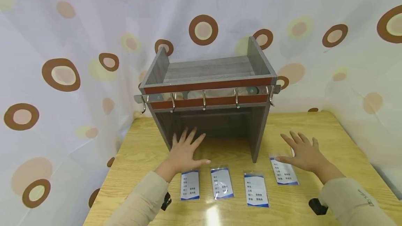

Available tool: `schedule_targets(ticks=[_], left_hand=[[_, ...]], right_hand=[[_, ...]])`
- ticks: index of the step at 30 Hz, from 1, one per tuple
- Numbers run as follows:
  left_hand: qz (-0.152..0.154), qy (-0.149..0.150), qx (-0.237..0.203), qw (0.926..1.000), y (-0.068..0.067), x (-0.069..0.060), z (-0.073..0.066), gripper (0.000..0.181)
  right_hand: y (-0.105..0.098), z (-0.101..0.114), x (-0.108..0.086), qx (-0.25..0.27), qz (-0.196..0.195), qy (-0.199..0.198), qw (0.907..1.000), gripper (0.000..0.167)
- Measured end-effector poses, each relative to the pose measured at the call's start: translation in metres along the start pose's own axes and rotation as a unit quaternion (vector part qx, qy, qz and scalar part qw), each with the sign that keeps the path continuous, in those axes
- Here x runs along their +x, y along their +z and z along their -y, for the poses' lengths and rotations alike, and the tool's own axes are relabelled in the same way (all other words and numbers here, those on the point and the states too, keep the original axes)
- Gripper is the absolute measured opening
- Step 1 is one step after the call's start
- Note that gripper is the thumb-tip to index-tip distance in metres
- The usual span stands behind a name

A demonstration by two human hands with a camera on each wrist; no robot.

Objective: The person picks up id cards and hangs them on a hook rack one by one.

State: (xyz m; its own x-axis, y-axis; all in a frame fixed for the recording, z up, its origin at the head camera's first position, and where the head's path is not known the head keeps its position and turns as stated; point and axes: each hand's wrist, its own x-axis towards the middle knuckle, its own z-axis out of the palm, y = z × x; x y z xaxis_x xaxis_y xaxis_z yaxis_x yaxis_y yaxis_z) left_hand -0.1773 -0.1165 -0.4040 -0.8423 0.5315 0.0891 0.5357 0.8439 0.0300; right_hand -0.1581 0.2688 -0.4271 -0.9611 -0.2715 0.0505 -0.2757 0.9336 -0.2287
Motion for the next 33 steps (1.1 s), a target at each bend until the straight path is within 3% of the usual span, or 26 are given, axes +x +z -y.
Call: schedule_targets(ticks=[10, 17, 28, 33], left_hand=[[-0.010, -0.005, -0.008, 0.9999, -0.011, -0.017, 0.009, 0.085], [-0.035, -0.002, -0.026, 0.9990, -0.023, -0.030, 0.015, 0.085], [-0.068, 0.015, -0.010, 0.9975, -0.053, -0.047, 0.019, 0.085], [-0.079, 0.037, -0.010, 0.9961, -0.064, -0.054, 0.017, 0.085]], right_hand=[[0.011, 0.003, -0.005, 0.018, 0.013, -0.006, 0.9997, 0.087], [0.020, 0.005, -0.009, 0.027, 0.014, -0.006, 0.9995, 0.087], [0.035, 0.008, -0.014, 0.037, 0.018, 0.003, 0.9991, 0.085], [0.041, 0.012, -0.016, 0.040, 0.015, 0.002, 0.9991, 0.084]])
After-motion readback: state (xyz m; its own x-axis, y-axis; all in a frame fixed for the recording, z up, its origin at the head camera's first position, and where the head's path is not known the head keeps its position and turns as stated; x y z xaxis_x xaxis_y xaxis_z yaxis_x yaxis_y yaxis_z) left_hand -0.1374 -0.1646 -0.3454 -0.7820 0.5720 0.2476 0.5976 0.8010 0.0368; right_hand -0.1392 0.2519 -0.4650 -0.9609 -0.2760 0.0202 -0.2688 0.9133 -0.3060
